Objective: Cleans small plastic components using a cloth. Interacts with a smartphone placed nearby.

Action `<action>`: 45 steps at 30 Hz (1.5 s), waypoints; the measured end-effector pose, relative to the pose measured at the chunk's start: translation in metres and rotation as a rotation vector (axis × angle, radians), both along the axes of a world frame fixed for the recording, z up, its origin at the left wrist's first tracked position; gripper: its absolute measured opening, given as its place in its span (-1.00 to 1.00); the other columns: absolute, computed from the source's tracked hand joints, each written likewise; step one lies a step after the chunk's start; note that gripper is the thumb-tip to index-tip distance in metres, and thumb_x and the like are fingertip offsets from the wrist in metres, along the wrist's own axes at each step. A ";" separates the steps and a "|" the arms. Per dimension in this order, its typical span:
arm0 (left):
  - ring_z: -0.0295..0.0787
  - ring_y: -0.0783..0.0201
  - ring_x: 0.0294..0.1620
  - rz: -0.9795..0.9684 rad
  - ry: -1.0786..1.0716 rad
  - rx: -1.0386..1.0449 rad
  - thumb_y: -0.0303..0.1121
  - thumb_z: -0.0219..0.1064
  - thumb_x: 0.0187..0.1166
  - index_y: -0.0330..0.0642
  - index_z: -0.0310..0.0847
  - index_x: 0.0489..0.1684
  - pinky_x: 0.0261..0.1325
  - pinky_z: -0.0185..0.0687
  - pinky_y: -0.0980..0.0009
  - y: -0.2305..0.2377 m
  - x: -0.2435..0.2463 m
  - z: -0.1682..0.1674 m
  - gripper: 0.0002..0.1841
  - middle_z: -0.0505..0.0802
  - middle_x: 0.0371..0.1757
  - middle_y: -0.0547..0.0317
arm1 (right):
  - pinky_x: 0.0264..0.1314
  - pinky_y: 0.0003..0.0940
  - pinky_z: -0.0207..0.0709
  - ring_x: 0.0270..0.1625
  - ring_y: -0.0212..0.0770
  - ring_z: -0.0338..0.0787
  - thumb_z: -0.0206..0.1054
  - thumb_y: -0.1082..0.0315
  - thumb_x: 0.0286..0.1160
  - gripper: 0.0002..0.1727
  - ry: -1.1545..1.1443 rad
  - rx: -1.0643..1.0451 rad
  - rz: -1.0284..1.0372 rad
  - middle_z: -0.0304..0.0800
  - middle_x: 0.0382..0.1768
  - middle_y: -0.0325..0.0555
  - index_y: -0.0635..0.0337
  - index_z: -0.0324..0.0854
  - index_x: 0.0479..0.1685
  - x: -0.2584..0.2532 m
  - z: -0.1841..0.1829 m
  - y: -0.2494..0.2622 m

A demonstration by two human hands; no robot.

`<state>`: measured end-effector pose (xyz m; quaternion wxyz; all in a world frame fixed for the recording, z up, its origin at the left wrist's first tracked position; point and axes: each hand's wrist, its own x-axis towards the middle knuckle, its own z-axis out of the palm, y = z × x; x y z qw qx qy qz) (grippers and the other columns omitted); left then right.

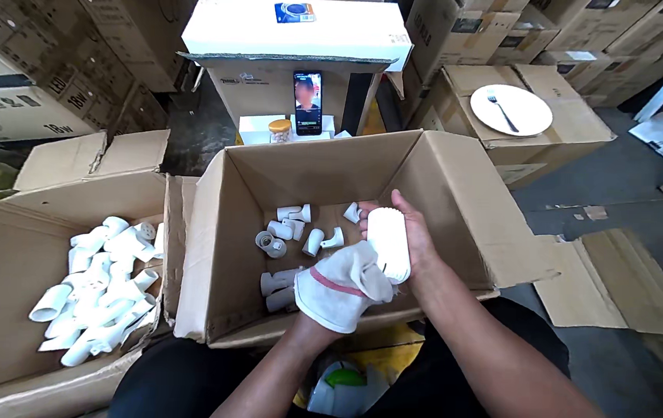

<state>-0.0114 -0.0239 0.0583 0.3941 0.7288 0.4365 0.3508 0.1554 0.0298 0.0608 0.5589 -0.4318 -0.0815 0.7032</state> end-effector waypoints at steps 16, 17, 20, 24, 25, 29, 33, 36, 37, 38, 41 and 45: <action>0.67 0.03 0.45 0.005 0.320 -0.362 -0.27 0.41 0.50 -0.26 0.34 0.66 0.52 0.53 0.04 0.014 0.026 0.012 -0.31 0.72 0.43 -0.16 | -0.03 -0.17 0.83 -0.16 -0.24 0.86 -0.19 -0.63 0.47 0.11 -0.780 0.916 -0.195 0.81 0.06 -0.21 0.06 0.11 0.82 -0.004 -0.005 -0.012; 0.69 0.04 0.44 -0.003 0.280 -0.331 -0.27 0.44 0.44 -0.26 0.30 0.70 0.49 0.57 0.05 0.008 0.020 0.005 -0.25 0.72 0.44 -0.16 | -0.01 -0.14 0.84 -0.12 -0.23 0.86 -0.17 -0.63 0.47 0.08 -0.844 0.989 -0.180 0.80 0.10 -0.21 -0.03 0.11 0.83 -0.005 -0.004 -0.018; 0.67 0.24 0.46 -0.134 0.011 -0.094 -0.32 0.42 0.52 -0.49 0.35 0.59 0.55 0.53 0.33 -0.005 -0.001 -0.025 -0.34 0.74 0.40 -0.17 | -0.01 -0.21 0.83 -0.07 -0.21 0.87 -0.18 -0.67 0.43 0.00 -1.016 1.192 -0.097 0.80 0.18 -0.22 -0.39 0.04 0.87 -0.008 -0.003 -0.037; 0.67 0.40 0.39 -0.112 -0.212 0.054 -0.29 0.51 0.44 -0.49 0.52 0.41 0.55 0.49 0.47 -0.014 -0.001 -0.043 -0.40 0.80 0.28 -0.08 | 0.10 -0.25 0.76 0.02 -0.17 0.84 -0.11 -0.65 0.43 0.03 -1.143 1.404 -0.029 0.82 0.12 -0.05 -0.29 0.05 0.86 -0.010 -0.005 -0.051; 0.70 0.42 0.36 -0.078 -0.245 0.059 -0.30 0.52 0.43 -0.47 0.55 0.39 0.52 0.53 0.48 -0.013 0.001 -0.043 -0.42 0.82 0.25 -0.04 | 0.12 -0.26 0.76 0.04 -0.17 0.84 -0.09 -0.66 0.41 0.05 -1.172 1.432 -0.027 0.82 0.14 -0.05 -0.28 0.03 0.87 -0.009 -0.005 -0.051; 0.86 0.34 -0.12 -0.076 -0.338 0.023 -0.40 0.48 0.41 -0.52 0.71 0.05 0.02 0.73 0.51 0.002 0.008 -0.024 -0.64 0.90 -0.15 -0.09 | 0.08 -0.26 0.79 0.00 -0.27 0.86 0.30 -0.55 0.30 0.03 -1.225 1.313 -0.101 0.86 0.04 -0.17 -0.18 0.23 0.76 -0.003 0.001 -0.046; 0.80 0.39 -0.43 0.076 -0.274 -0.164 -0.40 0.46 0.40 -0.20 0.80 -0.27 -0.36 0.77 0.37 0.005 0.010 -0.037 -0.91 0.87 -0.41 0.21 | -0.14 -0.24 0.84 -0.23 -0.28 0.84 0.21 -0.37 0.57 -0.13 -0.811 0.840 -0.199 0.83 -0.09 -0.22 0.10 0.32 0.67 0.017 0.025 -0.024; 0.79 0.01 0.05 0.249 -0.016 -0.128 -0.40 0.22 0.67 -0.33 0.63 0.16 0.10 0.72 -0.01 0.028 0.004 -0.033 -0.75 0.81 0.01 -0.15 | -0.26 -0.35 0.81 -0.31 -0.30 0.85 -0.29 -0.47 0.69 -0.15 -0.283 0.400 -0.152 0.81 -0.19 -0.24 0.01 0.57 0.39 0.033 0.036 -0.011; 0.77 0.00 0.20 0.279 -0.042 -0.242 -0.43 0.15 0.73 -0.40 0.62 0.25 0.30 0.65 0.00 0.040 0.005 -0.027 -0.71 0.80 0.14 -0.21 | -0.29 -0.38 0.79 -0.34 -0.30 0.83 -0.36 -0.48 0.68 -0.08 -0.162 0.328 -0.140 0.80 -0.25 -0.21 0.09 0.65 0.28 0.036 0.035 -0.008; 0.76 0.15 0.22 0.291 -0.197 -0.335 -0.42 0.09 0.77 -0.38 0.63 0.29 0.35 0.64 0.16 0.041 0.004 -0.033 -0.69 0.82 0.16 -0.11 | -0.31 -0.40 0.78 -0.35 -0.30 0.83 -0.36 -0.47 0.70 -0.06 -0.084 0.294 -0.148 0.78 -0.30 -0.18 0.17 0.67 0.21 0.036 0.032 -0.006; 0.77 0.41 -0.01 0.228 -0.445 -0.448 -0.38 0.14 0.74 -0.37 0.69 0.21 0.14 0.70 0.40 0.024 0.005 -0.038 -0.69 0.86 -0.02 0.06 | -0.36 -0.35 0.79 -0.41 -0.26 0.84 -0.24 -0.32 0.80 -0.27 -0.096 0.254 -0.341 0.77 -0.40 -0.16 0.15 0.59 0.13 0.028 0.029 -0.003; 0.83 0.20 0.13 -0.024 0.211 -0.301 -0.19 0.13 0.77 -0.12 0.73 0.28 0.26 0.68 0.12 0.035 0.016 -0.027 -0.65 0.89 0.07 0.04 | -0.33 -0.25 0.79 -0.39 -0.21 0.84 -0.19 -0.32 0.80 -0.38 -0.283 0.223 -0.587 0.76 -0.36 -0.17 0.02 0.49 0.15 0.030 0.024 0.008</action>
